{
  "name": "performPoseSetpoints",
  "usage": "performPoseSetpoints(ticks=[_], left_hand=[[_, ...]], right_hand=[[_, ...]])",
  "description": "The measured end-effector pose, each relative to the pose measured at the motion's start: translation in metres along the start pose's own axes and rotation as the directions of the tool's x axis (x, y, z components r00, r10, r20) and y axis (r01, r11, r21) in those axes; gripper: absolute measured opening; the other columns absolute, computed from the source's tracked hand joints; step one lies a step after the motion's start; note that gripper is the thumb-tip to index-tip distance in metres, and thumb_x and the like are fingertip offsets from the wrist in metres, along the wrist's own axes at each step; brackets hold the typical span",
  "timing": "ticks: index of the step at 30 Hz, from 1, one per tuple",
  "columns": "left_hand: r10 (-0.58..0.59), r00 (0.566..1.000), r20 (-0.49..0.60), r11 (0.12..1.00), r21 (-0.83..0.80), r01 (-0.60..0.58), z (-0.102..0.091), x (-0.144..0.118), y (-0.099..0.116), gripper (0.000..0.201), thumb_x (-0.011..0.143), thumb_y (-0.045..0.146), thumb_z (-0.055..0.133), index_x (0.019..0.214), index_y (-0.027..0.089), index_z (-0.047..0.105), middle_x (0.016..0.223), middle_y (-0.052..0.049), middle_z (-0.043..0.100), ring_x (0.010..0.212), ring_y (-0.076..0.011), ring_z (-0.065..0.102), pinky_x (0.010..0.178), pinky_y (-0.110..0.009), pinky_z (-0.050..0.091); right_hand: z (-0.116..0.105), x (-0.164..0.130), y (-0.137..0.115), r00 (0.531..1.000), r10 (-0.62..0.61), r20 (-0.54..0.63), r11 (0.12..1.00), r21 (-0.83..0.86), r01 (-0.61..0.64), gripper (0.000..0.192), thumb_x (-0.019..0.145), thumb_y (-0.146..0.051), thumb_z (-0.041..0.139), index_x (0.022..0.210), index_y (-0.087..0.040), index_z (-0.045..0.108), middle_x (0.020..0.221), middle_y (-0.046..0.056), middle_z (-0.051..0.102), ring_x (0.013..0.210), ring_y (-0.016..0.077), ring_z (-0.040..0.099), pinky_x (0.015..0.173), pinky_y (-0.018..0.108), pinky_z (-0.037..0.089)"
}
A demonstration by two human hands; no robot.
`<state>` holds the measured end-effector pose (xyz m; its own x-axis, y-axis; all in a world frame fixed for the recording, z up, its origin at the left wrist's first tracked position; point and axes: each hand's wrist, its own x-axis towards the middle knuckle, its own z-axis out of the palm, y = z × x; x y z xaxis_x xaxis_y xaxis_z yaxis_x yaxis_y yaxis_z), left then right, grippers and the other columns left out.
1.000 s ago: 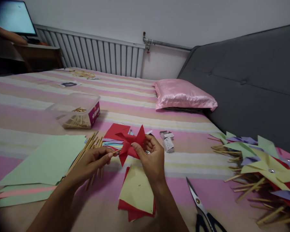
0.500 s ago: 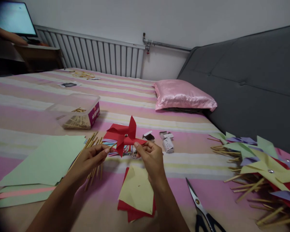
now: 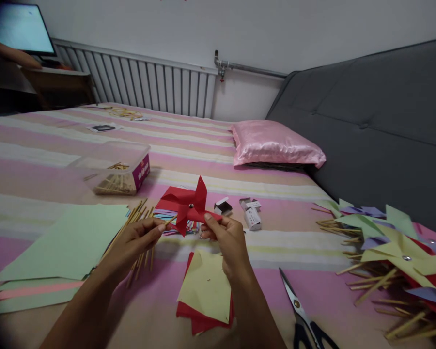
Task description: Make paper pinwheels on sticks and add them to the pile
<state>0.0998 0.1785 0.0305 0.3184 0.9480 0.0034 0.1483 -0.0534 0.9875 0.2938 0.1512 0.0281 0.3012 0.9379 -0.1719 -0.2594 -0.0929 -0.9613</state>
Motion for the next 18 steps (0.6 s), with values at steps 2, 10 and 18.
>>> performPoseSetpoints(ticks=[2, 10, 18], left_hand=[[0.0, 1.0, -0.001, 1.0, 0.007, 0.0, 0.0005, -0.0006, 0.0005, 0.027, 0.076, 0.04, 0.057, 0.076, 0.014, 0.063, 0.056, 0.004, 0.04, 0.05, -0.0083, 0.029, 0.045, -0.02, 0.021], [-0.011, 0.997, 0.074, 0.998, 0.059, 0.007, 0.0, -0.0016, 0.0, 0.028, 0.078, 0.042, 0.055, 0.075, 0.015, 0.061, 0.06, 0.003, 0.043, 0.053, -0.0093, 0.031, 0.049, -0.021, 0.022], [-0.033, 0.992, 0.118, 0.999, 0.037, 0.029, 0.0014, -0.0025, 0.0027, 0.028, 0.077, 0.042, 0.056, 0.07, 0.015, 0.058, 0.058, 0.005, 0.038, 0.052, -0.0086, 0.029, 0.048, -0.021, 0.021]], right_hand=[[-0.001, 0.0006, 0.0015, 1.0, -0.01, -0.017, 1.0, 0.005, 0.01, 0.028, 0.061, -0.039, 0.075, 0.069, -0.013, 0.067, 0.058, 0.002, 0.066, 0.045, 0.0088, 0.056, 0.047, 0.02, 0.039], [-0.004, 0.0052, 0.0011, 0.98, -0.105, -0.171, 0.992, 0.049, 0.115, 0.025, 0.058, -0.034, 0.076, 0.061, -0.013, 0.063, 0.049, -0.004, 0.055, 0.042, 0.0059, 0.048, 0.045, 0.018, 0.037], [-0.0041, 0.005, 0.0001, 0.957, -0.19, -0.22, 0.969, 0.115, 0.219, 0.028, 0.061, -0.038, 0.075, 0.063, -0.015, 0.06, 0.054, -0.005, 0.054, 0.045, 0.0055, 0.046, 0.049, 0.019, 0.038]])
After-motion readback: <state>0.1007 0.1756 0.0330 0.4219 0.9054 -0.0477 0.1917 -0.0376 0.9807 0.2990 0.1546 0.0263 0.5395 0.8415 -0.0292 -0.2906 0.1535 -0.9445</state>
